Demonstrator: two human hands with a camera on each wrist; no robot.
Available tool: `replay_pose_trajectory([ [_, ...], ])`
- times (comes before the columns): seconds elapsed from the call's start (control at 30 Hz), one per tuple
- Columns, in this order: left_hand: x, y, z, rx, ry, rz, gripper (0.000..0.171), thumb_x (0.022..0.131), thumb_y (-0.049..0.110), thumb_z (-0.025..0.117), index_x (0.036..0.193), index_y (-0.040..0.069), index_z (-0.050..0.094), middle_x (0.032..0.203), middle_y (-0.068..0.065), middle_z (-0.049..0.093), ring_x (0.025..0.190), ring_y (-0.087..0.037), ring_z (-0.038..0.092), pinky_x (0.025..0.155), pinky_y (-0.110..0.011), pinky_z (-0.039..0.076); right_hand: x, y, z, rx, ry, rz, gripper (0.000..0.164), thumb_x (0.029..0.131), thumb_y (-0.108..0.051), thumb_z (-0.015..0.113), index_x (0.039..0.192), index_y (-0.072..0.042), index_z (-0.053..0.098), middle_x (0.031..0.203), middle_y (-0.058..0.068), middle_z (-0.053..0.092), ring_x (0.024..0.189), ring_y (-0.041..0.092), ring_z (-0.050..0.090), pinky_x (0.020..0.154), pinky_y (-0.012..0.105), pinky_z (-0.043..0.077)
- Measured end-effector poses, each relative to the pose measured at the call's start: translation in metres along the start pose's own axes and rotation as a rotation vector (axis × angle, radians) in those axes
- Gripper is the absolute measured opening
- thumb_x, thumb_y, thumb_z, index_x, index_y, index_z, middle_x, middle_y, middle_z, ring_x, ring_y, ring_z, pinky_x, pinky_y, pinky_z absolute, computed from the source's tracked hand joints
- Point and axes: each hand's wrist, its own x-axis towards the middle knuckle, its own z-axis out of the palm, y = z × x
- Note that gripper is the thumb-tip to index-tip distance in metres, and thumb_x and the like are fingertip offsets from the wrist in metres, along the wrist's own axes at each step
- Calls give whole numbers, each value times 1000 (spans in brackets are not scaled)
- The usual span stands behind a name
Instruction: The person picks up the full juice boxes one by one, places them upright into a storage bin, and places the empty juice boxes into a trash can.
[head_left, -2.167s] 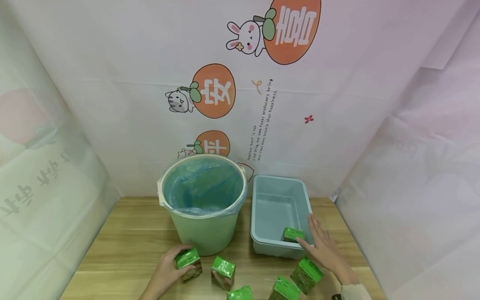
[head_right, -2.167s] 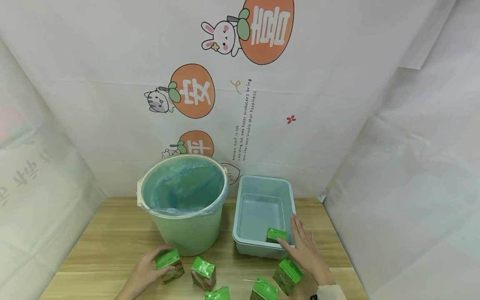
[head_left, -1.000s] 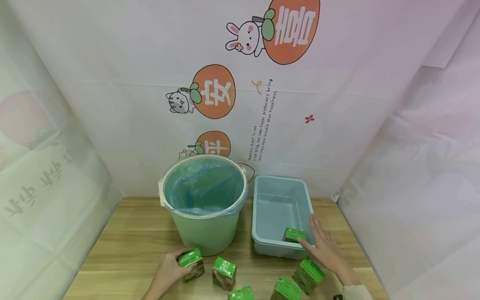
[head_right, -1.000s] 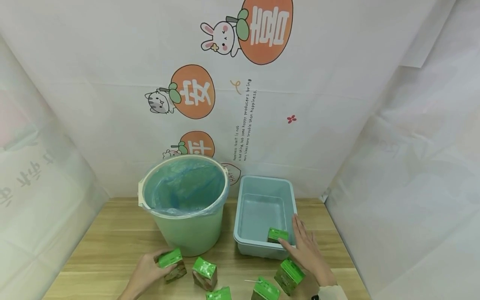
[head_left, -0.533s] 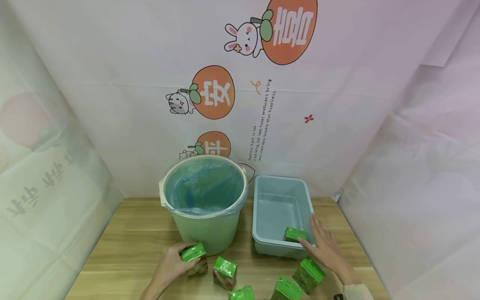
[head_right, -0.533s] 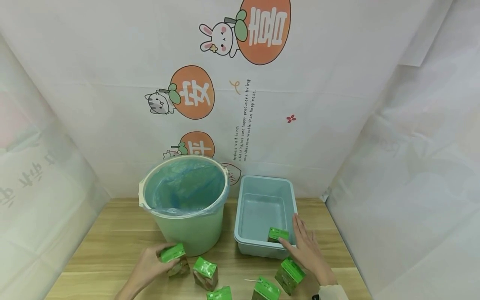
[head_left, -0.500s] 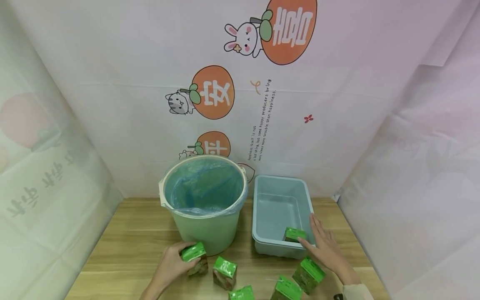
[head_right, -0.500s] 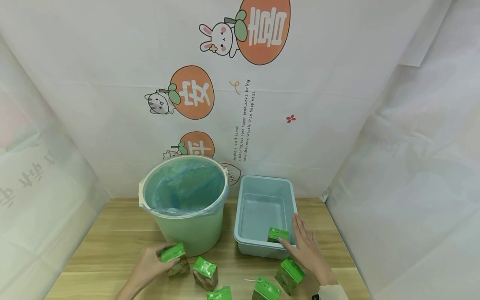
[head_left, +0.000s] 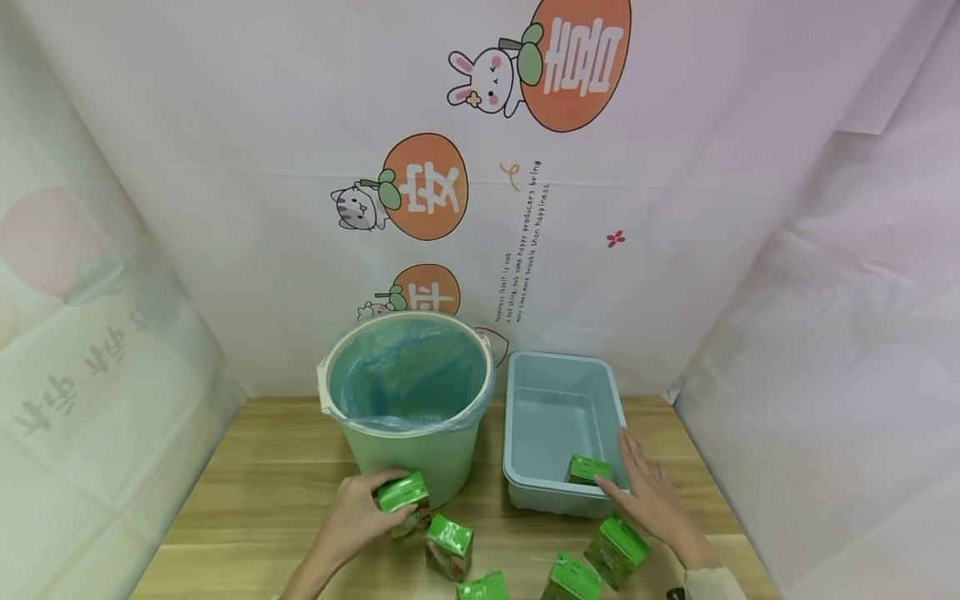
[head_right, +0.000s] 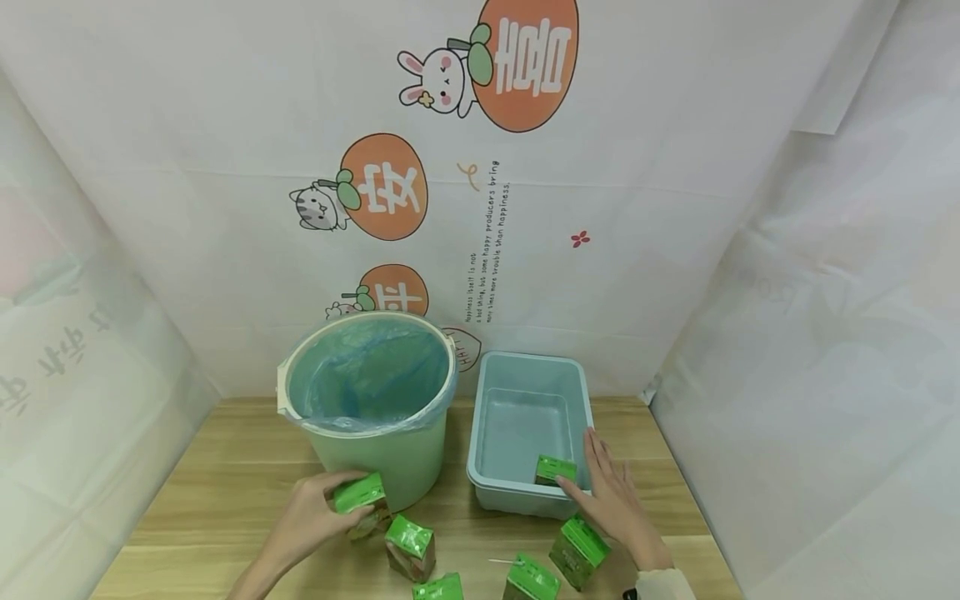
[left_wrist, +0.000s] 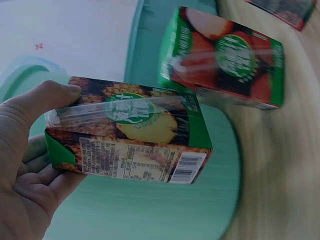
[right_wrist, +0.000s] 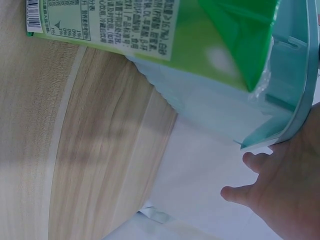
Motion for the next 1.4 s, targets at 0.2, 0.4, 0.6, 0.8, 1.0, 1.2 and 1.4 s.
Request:
replay_pose_trajectory([
  [0.2,10,12,-4,-3,-1,97,33,76,5,92,107,3,81,98,-8,79,78,-11,70,64,-26,57,0,-1,-1,0,-3,10,99,105,-51,60,168,1,4,173,29,5,157,52,5,113,84,0],
  [0.4,18,20,-6,35,1,138,34,75,4,93,106,1,81,99,-10,79,82,-15,72,66,-27,58,1,0,-1,0,1,9,99,105,-51,60,168,1,5,174,28,5,158,52,5,113,83,0],
  [0.6,24,34,-7,41,2,121,35,75,8,94,108,3,81,101,-9,79,83,-14,71,65,-25,57,1,1,0,3,1,11,99,105,-52,60,169,0,4,174,28,4,158,51,4,114,83,-1],
  [0.8,30,51,1,24,14,157,36,74,6,94,108,2,81,101,-10,79,83,-16,71,65,-25,56,1,1,0,-9,0,5,99,106,-51,59,169,1,4,173,29,5,158,51,5,113,84,0],
  [1.0,33,66,15,-19,-29,161,36,77,5,92,111,2,79,102,-10,77,78,-9,66,59,-23,54,0,-1,0,-1,-13,11,99,106,-52,59,169,0,3,174,28,4,157,52,5,113,84,-1],
  [1.2,45,79,27,-35,-58,193,36,79,10,92,112,5,80,101,-5,77,74,-5,62,56,-23,52,-1,0,2,-9,-7,8,98,106,-51,59,168,1,3,173,28,4,157,52,5,113,83,-1],
  [1.4,60,90,37,-44,-80,217,36,81,13,92,114,8,81,105,-4,78,79,-8,64,61,-23,53,0,1,2,-16,5,0,97,106,-50,58,168,2,4,173,29,5,157,52,5,114,83,0],
])
